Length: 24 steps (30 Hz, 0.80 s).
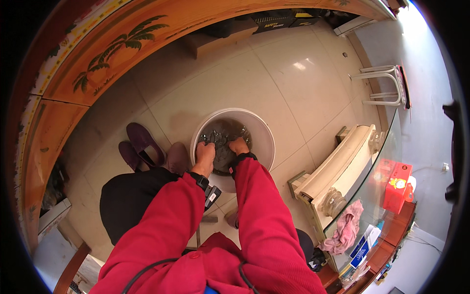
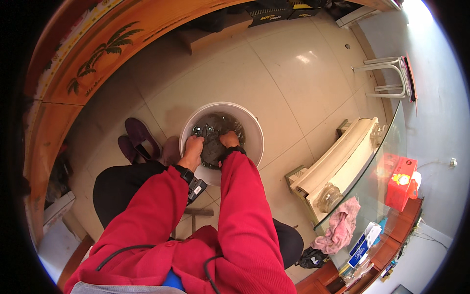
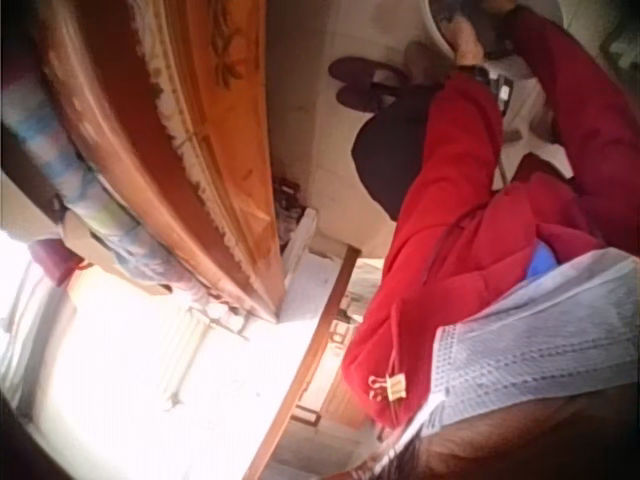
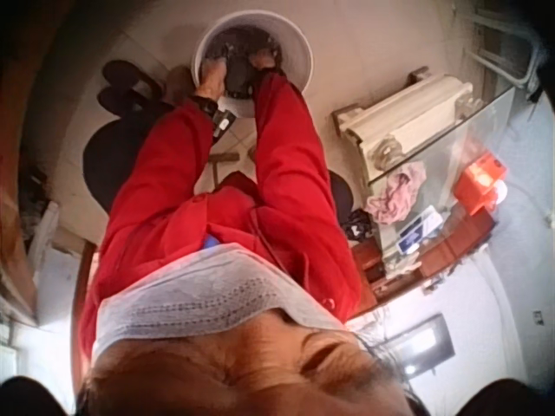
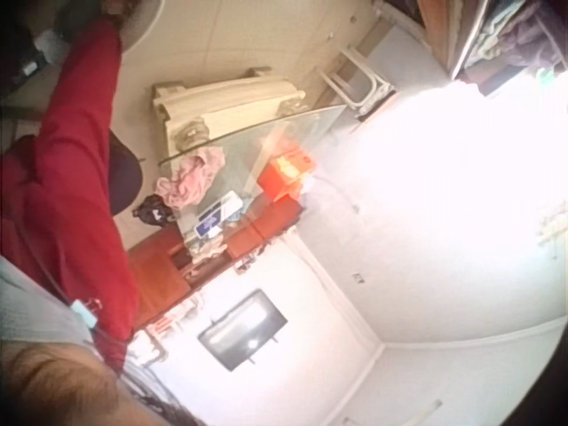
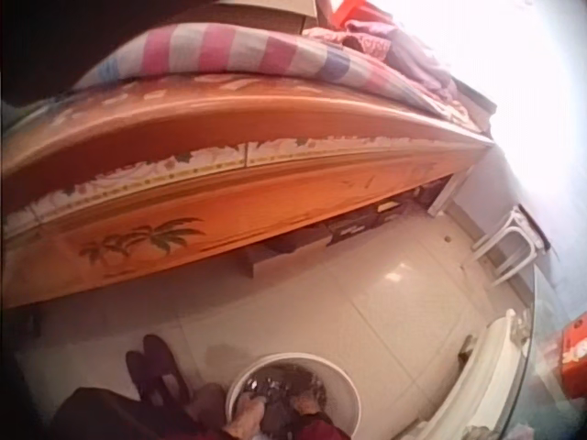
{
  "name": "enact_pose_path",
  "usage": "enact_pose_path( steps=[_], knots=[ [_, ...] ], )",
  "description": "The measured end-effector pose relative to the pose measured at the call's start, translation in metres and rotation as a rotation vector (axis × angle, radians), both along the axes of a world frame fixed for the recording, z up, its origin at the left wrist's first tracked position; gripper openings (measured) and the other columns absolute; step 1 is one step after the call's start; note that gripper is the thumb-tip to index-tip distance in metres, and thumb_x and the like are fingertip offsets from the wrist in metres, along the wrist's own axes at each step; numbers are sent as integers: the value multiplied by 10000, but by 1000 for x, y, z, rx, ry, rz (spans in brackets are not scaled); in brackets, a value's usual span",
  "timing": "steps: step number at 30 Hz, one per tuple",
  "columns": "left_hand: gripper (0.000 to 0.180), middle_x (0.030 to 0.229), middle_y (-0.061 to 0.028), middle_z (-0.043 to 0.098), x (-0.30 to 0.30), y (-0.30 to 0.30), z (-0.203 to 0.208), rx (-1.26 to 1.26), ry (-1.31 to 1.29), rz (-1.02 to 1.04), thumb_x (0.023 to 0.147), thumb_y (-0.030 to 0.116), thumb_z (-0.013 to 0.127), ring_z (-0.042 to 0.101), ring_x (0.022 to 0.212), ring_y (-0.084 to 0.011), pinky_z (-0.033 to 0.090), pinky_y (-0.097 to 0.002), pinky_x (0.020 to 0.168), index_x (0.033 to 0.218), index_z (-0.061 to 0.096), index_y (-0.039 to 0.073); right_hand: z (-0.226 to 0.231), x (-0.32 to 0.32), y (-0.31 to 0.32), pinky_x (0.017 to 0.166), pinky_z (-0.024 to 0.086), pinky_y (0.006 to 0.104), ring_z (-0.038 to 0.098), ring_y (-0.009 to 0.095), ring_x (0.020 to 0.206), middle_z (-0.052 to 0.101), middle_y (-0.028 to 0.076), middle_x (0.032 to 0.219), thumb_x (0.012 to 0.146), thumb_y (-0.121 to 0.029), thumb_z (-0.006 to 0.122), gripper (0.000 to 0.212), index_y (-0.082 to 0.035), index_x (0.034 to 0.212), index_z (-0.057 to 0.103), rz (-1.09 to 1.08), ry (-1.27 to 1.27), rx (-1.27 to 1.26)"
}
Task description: The person soaks a cloth in a bucket of water, wrings it out, and wipes the side of a wooden bed frame. They repeat the dipping and wiping process on the same area multiple times.
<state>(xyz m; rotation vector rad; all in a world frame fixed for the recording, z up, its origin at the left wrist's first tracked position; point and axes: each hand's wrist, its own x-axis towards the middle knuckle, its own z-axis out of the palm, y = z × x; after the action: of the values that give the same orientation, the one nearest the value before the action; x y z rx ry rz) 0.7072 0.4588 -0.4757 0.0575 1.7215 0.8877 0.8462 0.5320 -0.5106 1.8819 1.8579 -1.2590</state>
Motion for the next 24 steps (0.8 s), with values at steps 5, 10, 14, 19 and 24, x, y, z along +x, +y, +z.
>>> enact_pose_path(
  steps=[5, 10, 14, 19, 24],
  knots=[
    [509, 1175, -186, 562, 5, 0, -4, 32, -317, 96, 866, 200, 597, 554, 1068, -268, 462, -379, 910, 1263, 457, -87, 41, 12, 8, 806, 519, 399, 681, 353, 933, 692, 255, 951, 727, -225, 672, 405, 65, 1010, 678, -298, 250, -111],
    [618, 1255, -132, 547, 11, 3, 40, -222, -430, 147, 930, 411, 580, 582, 1076, -274, 486, -391, 907, 1349, 391, -2, 127, 14, -38, 757, 503, 360, 627, 277, 759, 660, 114, 793, 751, -72, 629, 212, 17, 937, 681, -463, 686, -111],
    [423, 1176, -75, 631, 10, -6, 54, 152, -807, 232, 1000, 423, 456, 619, 1053, -204, 483, -363, 937, 1239, 549, 86, 161, -2, -72, 783, 479, 352, 571, 254, 890, 621, 96, 893, 765, -68, 621, 187, 23, 927, 643, -390, 836, 19],
    [261, 936, -68, 666, 7, -6, 38, 273, -841, 204, 980, 262, 494, 650, 840, -209, 538, -357, 772, 1041, 634, 51, 141, -34, -81, 817, 475, 409, 517, 334, 1039, 574, 156, 1003, 788, -126, 617, 219, 22, 949, 605, -266, 651, 476],
    [304, 1075, -93, 641, 12, 8, 43, 262, -641, 156, 978, 264, 455, 641, 940, -225, 539, -387, 824, 1141, 599, 52, 117, -28, -42, 798, 499, 493, 572, 434, 954, 559, 222, 1014, 800, -170, 613, 229, 35, 901, 600, -53, 308, 573]
  ],
)
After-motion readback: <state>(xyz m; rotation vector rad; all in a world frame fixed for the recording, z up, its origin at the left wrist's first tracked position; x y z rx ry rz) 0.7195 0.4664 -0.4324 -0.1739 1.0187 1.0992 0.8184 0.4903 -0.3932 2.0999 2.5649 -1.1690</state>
